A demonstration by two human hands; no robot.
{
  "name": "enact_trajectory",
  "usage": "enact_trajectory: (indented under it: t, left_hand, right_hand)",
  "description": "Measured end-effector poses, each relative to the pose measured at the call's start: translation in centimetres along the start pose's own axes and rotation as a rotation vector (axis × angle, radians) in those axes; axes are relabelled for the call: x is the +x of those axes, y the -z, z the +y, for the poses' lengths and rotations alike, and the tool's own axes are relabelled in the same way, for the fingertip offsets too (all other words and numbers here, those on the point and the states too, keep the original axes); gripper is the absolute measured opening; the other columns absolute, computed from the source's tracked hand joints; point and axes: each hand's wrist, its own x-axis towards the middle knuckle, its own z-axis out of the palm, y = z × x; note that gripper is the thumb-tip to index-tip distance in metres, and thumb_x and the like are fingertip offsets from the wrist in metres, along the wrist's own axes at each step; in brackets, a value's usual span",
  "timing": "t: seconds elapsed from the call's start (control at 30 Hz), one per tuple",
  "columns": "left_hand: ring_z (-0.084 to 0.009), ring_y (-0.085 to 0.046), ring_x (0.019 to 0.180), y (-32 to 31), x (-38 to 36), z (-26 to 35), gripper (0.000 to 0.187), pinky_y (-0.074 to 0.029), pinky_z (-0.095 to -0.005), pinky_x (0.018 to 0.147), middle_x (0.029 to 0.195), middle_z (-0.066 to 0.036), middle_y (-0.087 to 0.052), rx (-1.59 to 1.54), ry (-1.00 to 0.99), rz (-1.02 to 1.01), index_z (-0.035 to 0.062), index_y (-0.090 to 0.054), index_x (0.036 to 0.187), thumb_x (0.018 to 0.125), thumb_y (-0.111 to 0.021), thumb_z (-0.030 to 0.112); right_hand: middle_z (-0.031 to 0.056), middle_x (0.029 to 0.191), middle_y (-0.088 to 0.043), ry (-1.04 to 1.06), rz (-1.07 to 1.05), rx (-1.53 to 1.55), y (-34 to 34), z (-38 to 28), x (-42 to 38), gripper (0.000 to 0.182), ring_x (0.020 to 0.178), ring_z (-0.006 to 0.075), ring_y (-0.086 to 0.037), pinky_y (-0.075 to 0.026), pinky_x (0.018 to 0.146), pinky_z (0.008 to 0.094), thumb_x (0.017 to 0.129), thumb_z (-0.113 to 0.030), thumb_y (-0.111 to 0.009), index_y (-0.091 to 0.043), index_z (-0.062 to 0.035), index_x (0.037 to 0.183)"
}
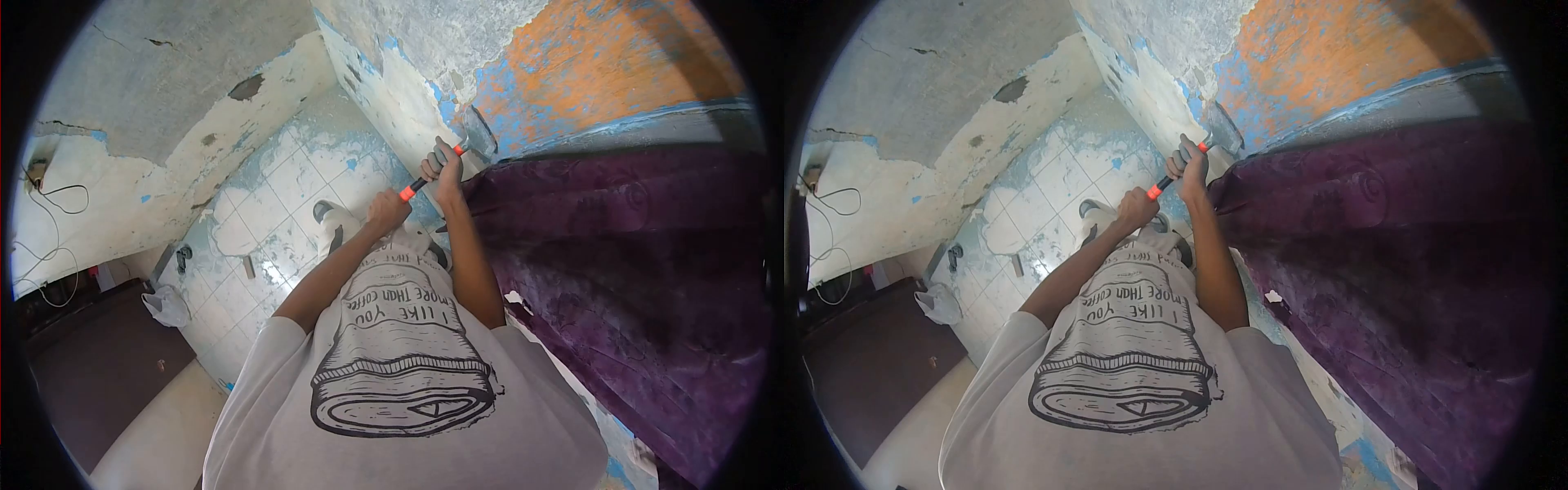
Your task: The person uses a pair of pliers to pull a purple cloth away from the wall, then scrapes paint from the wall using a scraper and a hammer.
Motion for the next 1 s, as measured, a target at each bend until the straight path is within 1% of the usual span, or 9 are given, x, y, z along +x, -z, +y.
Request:
enact_trajectory:
  t: [0.23, 0.33, 0.4, 0.53, 0.6, 0.7, 0.87, 0.97, 1.0]
  left_hand:
    - [-0.0474, -0.064, 0.09, 0.8, 1.2, 0.3, 0.039, -0.051, -0.0524, 0.081, 0.092, -0.031, -0.065, -0.072, -0.04, -0.01, -0.0057, -0.064, 0.096, 0.083, -0.061, 0.031]
    - [-0.044, -0.066, 0.083, 0.5, 2.2, -1.1, 0.045, -0.051, -0.05, 0.075, 0.08, -0.029, -0.066, -0.116, -0.167, -0.179, -0.0041, -0.065, 0.096, 0.086, -0.062, 0.039]
    - [-0.0378, -0.066, 0.07, 0.1, 1.9, -2.7, 0.052, -0.049, -0.0467, 0.066, 0.069, -0.023, -0.064, -0.275, -0.194, -0.321, -0.0036, -0.064, 0.096, 0.087, -0.064, 0.048]
    - [-0.0306, -0.062, 0.058, 1.2, 0.0, -3.9, 0.051, -0.047, -0.0432, 0.058, 0.064, -0.018, -0.061, -0.348, -0.186, -0.255, -0.0034, -0.062, 0.09, 0.085, -0.069, 0.047]
    - [-0.0154, -0.058, 0.051, 2.3, -0.7, -3.8, 0.046, -0.046, -0.0306, 0.047, 0.063, -0.006, -0.058, -0.29, -0.207, -0.176, -0.0011, -0.059, 0.088, 0.085, -0.071, 0.043]
    - [-0.0133, -0.057, 0.05, 3.3, -2.3, -3.6, 0.046, -0.044, -0.0289, 0.045, 0.063, -0.006, -0.058, -0.459, -0.109, -0.22, -0.0007, -0.058, 0.084, 0.083, -0.074, 0.043]
    - [-0.0099, -0.051, 0.049, 2.2, -3.9, -5.4, 0.046, -0.041, -0.0284, 0.047, 0.059, -0.003, -0.054, -0.533, -0.191, -0.235, 0.0015, -0.062, 0.083, 0.098, -0.053, 0.044]
    - [-0.0096, -0.048, 0.05, 0.4, -3.7, -7.5, 0.053, -0.041, -0.029, 0.048, 0.058, -0.002, -0.05, -0.602, -0.148, -0.249, 0.0017, -0.062, 0.084, 0.099, -0.047, 0.05]
    - [-0.0093, -0.045, 0.052, 1.1, -4.2, -7.4, 0.059, -0.04, -0.0288, 0.05, 0.058, -0.001, -0.046, -0.678, -0.066, -0.316, 0.0014, -0.062, 0.084, 0.1, -0.041, 0.055]
  right_hand:
    - [-0.0046, 0.045, -0.019, 0.066, -0.045, -0.009, -1.4, -1.4, -0.1, 0.047, 0.036, 0.0103, -0.018, -0.019, 0.039, 0.0287, 0.096, -0.025, -0.055, -0.028, -0.0189, 0.058]
    - [-0.0045, 0.047, -0.022, 0.118, -0.019, -0.107, -0.3, -0.4, 0.5, 0.045, 0.038, 0.0102, -0.023, -0.024, 0.041, 0.0288, 0.095, -0.027, -0.057, -0.031, -0.0179, 0.06]
    - [-0.0046, 0.051, -0.027, 0.031, 0.04, -0.153, 1.2, 1.3, 0.9, 0.039, 0.044, 0.01, -0.03, -0.03, 0.049, 0.0282, 0.095, -0.032, -0.057, -0.036, -0.0161, 0.067]
    - [-0.0021, 0.06, -0.036, -0.025, 0.089, -0.095, 3.0, 4.1, 1.3, 0.034, 0.056, 0.0137, -0.041, -0.039, 0.063, 0.0313, 0.094, -0.037, -0.06, -0.044, -0.0127, 0.076]
    - [-0.002, 0.06, -0.037, -0.003, 0.124, -0.12, 3.2, 4.9, 1.4, 0.034, 0.057, 0.0139, -0.043, -0.04, 0.063, 0.0313, 0.093, -0.037, -0.06, -0.044, -0.0122, 0.077]
    - [-0.0004, 0.063, -0.041, 0.036, 0.18, -0.167, 2.3, 5.8, 1.2, 0.033, 0.06, 0.0142, -0.046, -0.041, 0.061, 0.0308, 0.093, -0.037, -0.061, -0.046, -0.0113, 0.079]
    - [0.002, 0.07, -0.045, 0.095, 0.185, -0.041, 1.3, 7.2, 0.2, 0.027, 0.06, 0.014, -0.047, -0.039, 0.058, 0.0301, 0.092, -0.033, -0.061, -0.045, -0.0115, 0.085]
    - [0.0022, 0.068, -0.045, 0.059, 0.155, 0.119, 1.4, 7.3, 0.0, 0.027, 0.058, 0.0136, -0.045, -0.038, 0.058, 0.029, 0.091, -0.034, -0.06, -0.045, -0.0117, 0.087]
    - [0.0022, 0.064, -0.046, 0.08, 0.153, 0.076, 1.8, 7.5, 0.3, 0.035, 0.052, 0.0136, -0.044, -0.039, 0.053, 0.0287, 0.091, -0.043, -0.059, -0.047, -0.0113, 0.084]
